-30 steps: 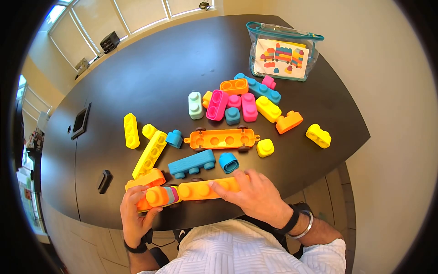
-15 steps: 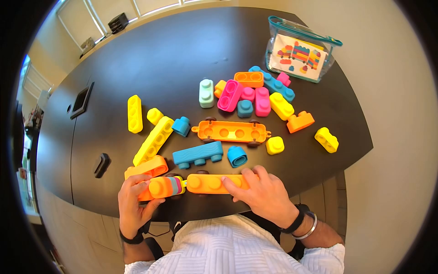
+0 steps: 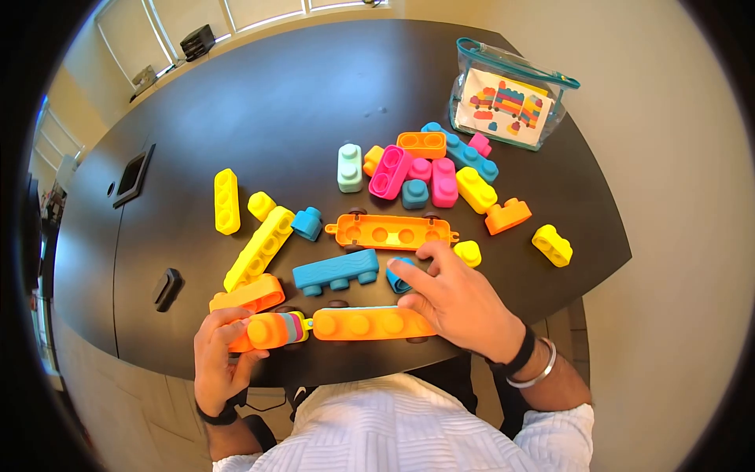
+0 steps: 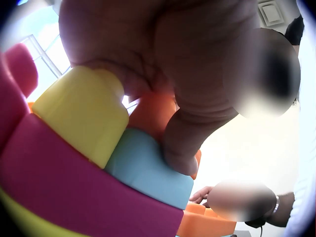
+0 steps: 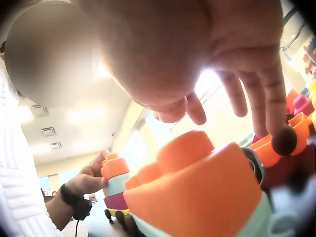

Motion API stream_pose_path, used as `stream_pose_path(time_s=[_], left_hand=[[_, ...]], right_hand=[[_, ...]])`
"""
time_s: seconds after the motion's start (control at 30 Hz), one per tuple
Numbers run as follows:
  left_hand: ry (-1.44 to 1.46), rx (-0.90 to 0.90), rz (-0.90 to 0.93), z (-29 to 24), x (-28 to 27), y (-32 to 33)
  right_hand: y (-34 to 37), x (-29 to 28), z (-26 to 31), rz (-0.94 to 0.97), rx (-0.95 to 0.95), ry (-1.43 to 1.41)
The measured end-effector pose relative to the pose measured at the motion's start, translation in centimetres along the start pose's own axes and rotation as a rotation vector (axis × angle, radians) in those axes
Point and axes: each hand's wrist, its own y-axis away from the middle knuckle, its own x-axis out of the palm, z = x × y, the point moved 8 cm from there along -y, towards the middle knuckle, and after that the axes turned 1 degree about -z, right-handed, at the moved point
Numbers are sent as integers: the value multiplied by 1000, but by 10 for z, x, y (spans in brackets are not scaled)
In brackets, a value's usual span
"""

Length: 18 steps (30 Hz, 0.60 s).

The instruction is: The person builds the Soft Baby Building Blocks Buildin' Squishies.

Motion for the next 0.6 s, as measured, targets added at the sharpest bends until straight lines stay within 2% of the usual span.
stream_pose_path(time_s=[0.07,0.17,0.4,0.47,0.5,0.57,0.6], left_hand=[[13,3,1,2,-3,1],[18,0,62,2,-2,2],[29,26,63,4,-5,1],[37,17,69,5,-6,0],[37,29,56,4,-7,-3],[27,13,45,3,-9,-3],[45,18,47,3,-9,-4]], right_hand=[[-8,13,-7,147,33,-16],[-14,24,-22,217,26,-103],[-22,19,-35,237,92,-60],[-23,-13,-15,-68,23,-24],[-22,-24,-2,-198,-86,15],[-16,-29,23,-269,-80,-68],[-14,-25,40,-226,-122,-96]])
